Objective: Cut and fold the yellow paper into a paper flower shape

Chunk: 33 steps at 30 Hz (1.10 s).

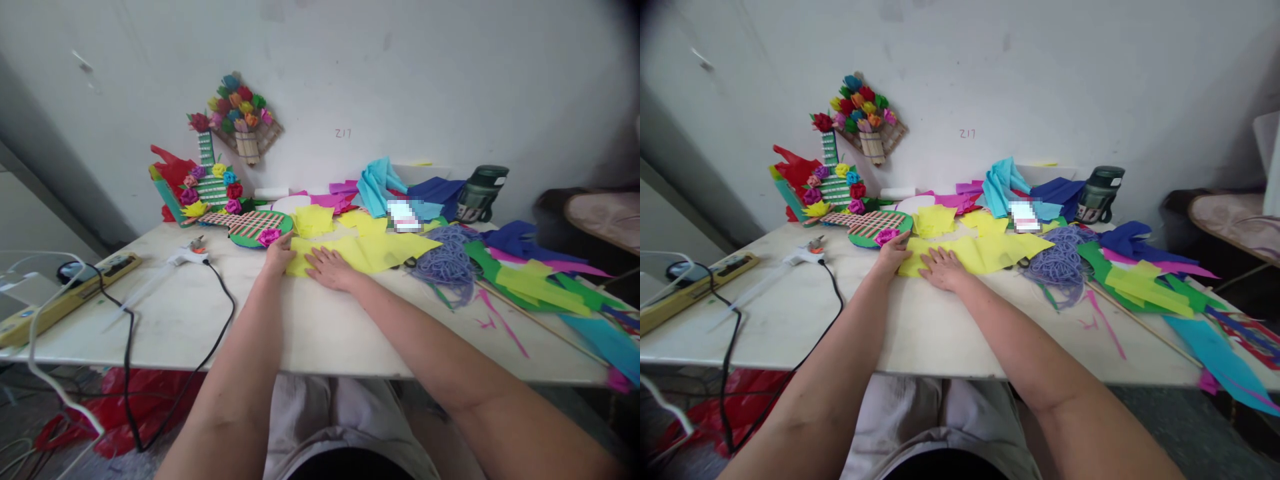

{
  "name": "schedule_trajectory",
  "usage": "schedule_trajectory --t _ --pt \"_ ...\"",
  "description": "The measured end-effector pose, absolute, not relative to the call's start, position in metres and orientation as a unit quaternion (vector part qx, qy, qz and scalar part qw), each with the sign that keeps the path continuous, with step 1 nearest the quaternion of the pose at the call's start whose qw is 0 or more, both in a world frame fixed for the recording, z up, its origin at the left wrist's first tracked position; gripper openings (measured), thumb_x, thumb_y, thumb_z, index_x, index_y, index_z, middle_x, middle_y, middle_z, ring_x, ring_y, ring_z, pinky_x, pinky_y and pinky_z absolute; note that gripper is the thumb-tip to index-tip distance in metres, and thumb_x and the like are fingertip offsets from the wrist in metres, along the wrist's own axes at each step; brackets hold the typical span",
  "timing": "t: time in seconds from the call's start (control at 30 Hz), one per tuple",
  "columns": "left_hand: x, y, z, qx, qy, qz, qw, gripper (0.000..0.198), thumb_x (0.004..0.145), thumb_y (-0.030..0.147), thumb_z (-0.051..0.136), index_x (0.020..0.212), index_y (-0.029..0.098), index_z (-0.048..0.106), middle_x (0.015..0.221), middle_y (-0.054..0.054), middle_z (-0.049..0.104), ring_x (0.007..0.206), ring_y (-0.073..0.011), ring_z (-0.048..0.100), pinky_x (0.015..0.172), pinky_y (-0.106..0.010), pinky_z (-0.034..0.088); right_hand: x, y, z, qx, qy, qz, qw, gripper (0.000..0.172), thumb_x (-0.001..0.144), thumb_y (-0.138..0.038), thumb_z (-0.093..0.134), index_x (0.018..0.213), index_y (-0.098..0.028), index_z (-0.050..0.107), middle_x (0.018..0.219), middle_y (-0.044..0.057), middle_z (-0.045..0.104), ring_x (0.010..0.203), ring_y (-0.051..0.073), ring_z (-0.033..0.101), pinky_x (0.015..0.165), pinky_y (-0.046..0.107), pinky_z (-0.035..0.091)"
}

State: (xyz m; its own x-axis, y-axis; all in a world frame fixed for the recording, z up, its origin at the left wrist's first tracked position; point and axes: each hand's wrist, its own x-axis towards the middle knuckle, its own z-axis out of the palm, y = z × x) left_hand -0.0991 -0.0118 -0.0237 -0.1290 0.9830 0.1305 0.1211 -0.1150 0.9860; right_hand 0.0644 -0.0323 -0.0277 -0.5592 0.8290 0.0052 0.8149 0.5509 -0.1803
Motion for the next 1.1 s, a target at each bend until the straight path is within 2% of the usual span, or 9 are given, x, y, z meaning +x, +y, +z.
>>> schedule_trajectory --t 0.17,0.47,0.67,0.87,1.1 --pt "-0.0994 -0.0135 -0.022 0.555 0.566 0.489 0.362 0.056 0.056 0.01 0.061 0.112 0.013 0.057 0.077 -0.004 0.063 0.062 -0.0123 0.058 0.062 -0.024 0.046 0.0643 -0.0315 -0.0281 -0.469 -0.879 0.081 0.039 0.061 0.084 -0.053 0.015 0.137 -0.025 0.016 0.145 0.002 0.008 0.132 0.023 0.002 0.104 0.044 0.003" --pt "-0.1 -0.0146 -0.0212 0.589 0.629 0.433 0.266 0.034 0.055 0.016 0.062 0.089 0.012 0.068 0.071 -0.005 0.064 0.064 -0.0151 0.057 0.063 -0.024 0.045 0.0645 -0.031 -0.0281 -0.469 -0.879 0.08 0.035 0.062 0.083 -0.054 0.013 0.137 -0.025 0.016 0.145 0.002 0.007 0.132 0.023 0.001 0.103 0.044 0.002" --pt "-0.1008 -0.0143 -0.0221 0.598 0.633 0.422 0.252 0.036 0.056 0.018 0.06 0.09 0.011 0.068 0.069 -0.006 0.064 0.063 -0.0161 0.057 0.06 -0.024 0.044 0.0642 -0.0316 -0.0273 -0.469 -0.878 0.085 0.037 0.061 0.083 -0.054 0.014 0.137 -0.025 0.017 0.145 0.003 0.007 0.132 0.023 0.001 0.103 0.044 0.001" --pt "-0.1018 -0.013 -0.0243 0.581 0.611 0.45 0.294 0.04 0.052 0.016 0.063 0.092 0.012 0.067 0.069 -0.004 0.064 0.058 -0.0131 0.055 0.055 -0.022 0.043 0.0649 -0.0316 -0.0279 -0.471 -0.876 0.09 0.041 0.061 0.083 -0.054 0.015 0.137 -0.025 0.017 0.145 0.001 0.007 0.132 0.022 0.001 0.104 0.043 0.001" --pt "-0.1029 -0.0079 -0.0271 0.569 0.598 0.475 0.306 0.04 0.05 0.013 0.065 0.09 0.013 0.067 0.071 -0.004 0.065 0.062 -0.0149 0.057 0.059 -0.023 0.044 0.0645 -0.0324 -0.0241 -0.471 -0.871 0.127 0.065 0.062 0.083 -0.052 0.022 0.137 -0.021 0.019 0.144 0.001 0.01 0.132 0.021 0.002 0.104 0.043 0.001"
